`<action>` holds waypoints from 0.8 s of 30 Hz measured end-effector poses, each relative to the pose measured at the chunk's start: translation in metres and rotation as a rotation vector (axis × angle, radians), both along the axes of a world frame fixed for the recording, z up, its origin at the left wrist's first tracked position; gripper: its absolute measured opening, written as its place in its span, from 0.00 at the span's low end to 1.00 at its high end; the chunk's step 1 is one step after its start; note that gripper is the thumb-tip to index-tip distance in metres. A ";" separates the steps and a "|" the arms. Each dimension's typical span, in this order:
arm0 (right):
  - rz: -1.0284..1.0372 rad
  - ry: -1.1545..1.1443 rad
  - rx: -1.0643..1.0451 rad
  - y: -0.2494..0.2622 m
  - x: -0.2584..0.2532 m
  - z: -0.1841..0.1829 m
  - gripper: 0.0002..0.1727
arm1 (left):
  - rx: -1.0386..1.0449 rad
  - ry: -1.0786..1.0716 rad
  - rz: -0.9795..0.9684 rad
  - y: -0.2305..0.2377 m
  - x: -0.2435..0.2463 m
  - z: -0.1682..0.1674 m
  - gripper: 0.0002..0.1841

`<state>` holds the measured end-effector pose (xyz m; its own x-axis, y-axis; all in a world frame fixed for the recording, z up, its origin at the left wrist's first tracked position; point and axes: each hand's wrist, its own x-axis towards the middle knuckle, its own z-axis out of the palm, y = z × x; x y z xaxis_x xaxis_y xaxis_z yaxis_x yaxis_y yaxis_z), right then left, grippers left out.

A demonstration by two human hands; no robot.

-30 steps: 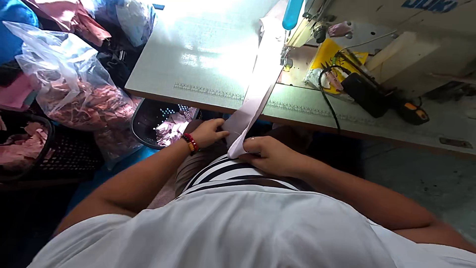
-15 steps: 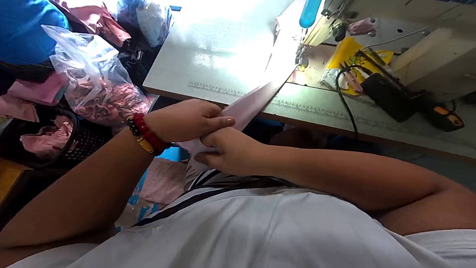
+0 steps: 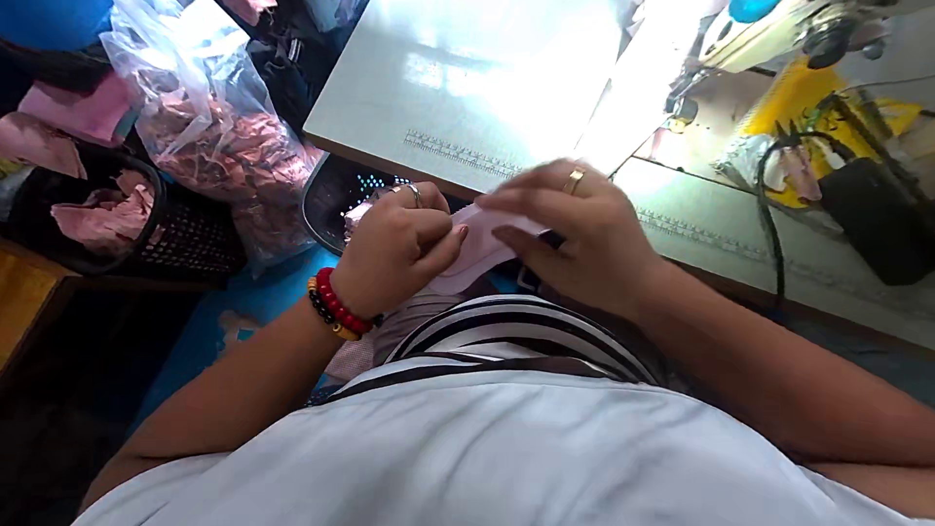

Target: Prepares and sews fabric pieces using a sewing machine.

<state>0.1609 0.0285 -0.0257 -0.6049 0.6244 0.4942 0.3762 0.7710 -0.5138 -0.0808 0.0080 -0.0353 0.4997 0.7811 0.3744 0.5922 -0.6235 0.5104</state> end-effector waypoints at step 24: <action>-0.266 -0.178 0.243 -0.033 0.034 0.020 0.10 | 0.162 -0.024 -0.459 0.018 0.034 0.047 0.21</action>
